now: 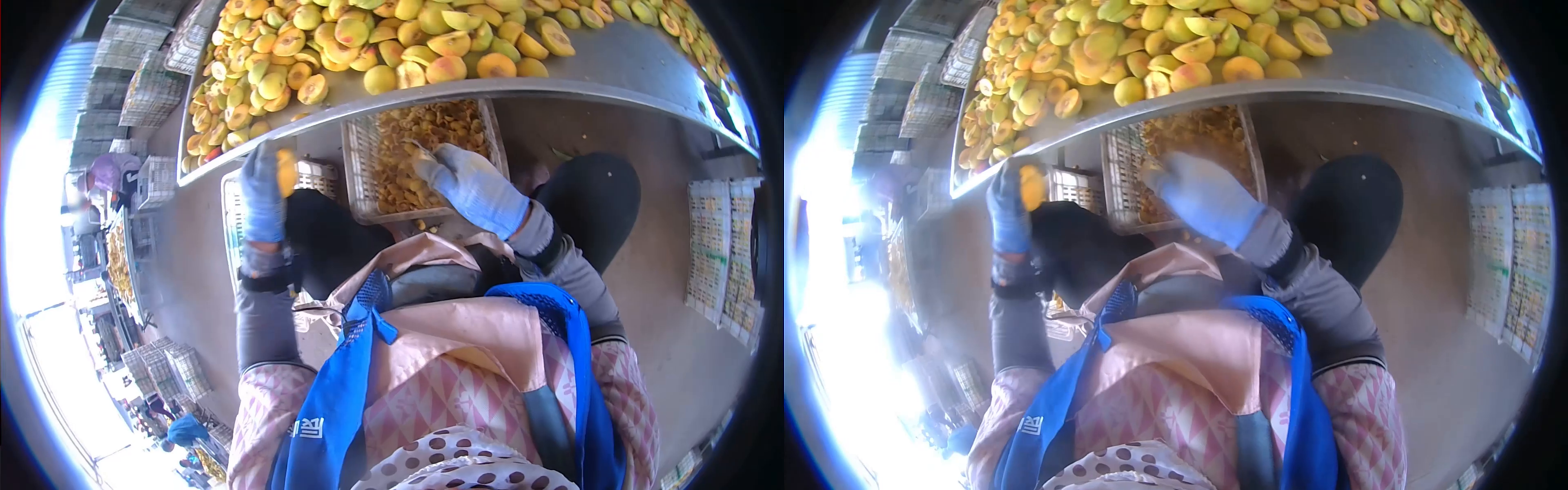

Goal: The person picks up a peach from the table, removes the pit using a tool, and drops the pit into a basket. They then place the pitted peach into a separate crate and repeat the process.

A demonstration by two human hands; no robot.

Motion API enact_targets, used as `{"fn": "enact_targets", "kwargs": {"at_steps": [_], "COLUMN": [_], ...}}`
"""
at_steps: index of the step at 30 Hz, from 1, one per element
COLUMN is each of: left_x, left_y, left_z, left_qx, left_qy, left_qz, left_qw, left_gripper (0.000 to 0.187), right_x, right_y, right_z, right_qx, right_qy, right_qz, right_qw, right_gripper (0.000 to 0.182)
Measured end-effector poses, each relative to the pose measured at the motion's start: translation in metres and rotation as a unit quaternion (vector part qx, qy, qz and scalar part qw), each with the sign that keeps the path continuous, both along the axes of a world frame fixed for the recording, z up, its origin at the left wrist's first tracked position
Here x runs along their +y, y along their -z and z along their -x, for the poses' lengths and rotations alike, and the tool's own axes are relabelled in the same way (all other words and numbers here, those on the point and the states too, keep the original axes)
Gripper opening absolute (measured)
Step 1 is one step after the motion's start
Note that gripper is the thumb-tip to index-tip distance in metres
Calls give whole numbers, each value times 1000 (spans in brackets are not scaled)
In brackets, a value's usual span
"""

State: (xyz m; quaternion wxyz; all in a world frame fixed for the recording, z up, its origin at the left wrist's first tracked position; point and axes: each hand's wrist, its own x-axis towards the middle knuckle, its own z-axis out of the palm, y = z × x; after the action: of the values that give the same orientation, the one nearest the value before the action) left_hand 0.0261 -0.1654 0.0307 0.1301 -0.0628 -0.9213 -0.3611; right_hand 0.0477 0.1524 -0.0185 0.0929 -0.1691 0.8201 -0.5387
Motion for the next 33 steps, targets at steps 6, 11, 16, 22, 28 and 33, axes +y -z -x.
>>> {"fn": "enact_targets", "kwargs": {"at_steps": [6, 11, 16, 22, 28, 33], "left_x": [-124, -82, -48, -35, 81, 135], "left_y": [-2, 22, 88, 94, 18, 20], "left_z": [-1, 100, 203, 196, 79, 35], "left_qx": [-240, -97, -241, -94, -256, -249], "left_qy": [-151, -70, -21, 48, 104, 124], "left_qz": [412, 86, 53, 137, -529, -566], "left_qw": [866, 989, 969, 985, 802, 776], "left_gripper": [31, 42, 48, 61, 46, 54], "right_x": [-2, -5, -7, -12, -23, -21], "right_y": [18, 3, 4, -2, -22, -5], "right_z": [-12, -1, 6, 20, 40, 40], "right_qx": [27, 11, -26, -21, -37, 45], "right_qy": [-5, -5, -9, 35, 129, 181], "right_qz": [-42, -51, -61, 52, 200, 135], "right_qw": [999, 999, 998, 998, 970, 973], "right_gripper": [35, 32, 37, 36, 32, 33]}}
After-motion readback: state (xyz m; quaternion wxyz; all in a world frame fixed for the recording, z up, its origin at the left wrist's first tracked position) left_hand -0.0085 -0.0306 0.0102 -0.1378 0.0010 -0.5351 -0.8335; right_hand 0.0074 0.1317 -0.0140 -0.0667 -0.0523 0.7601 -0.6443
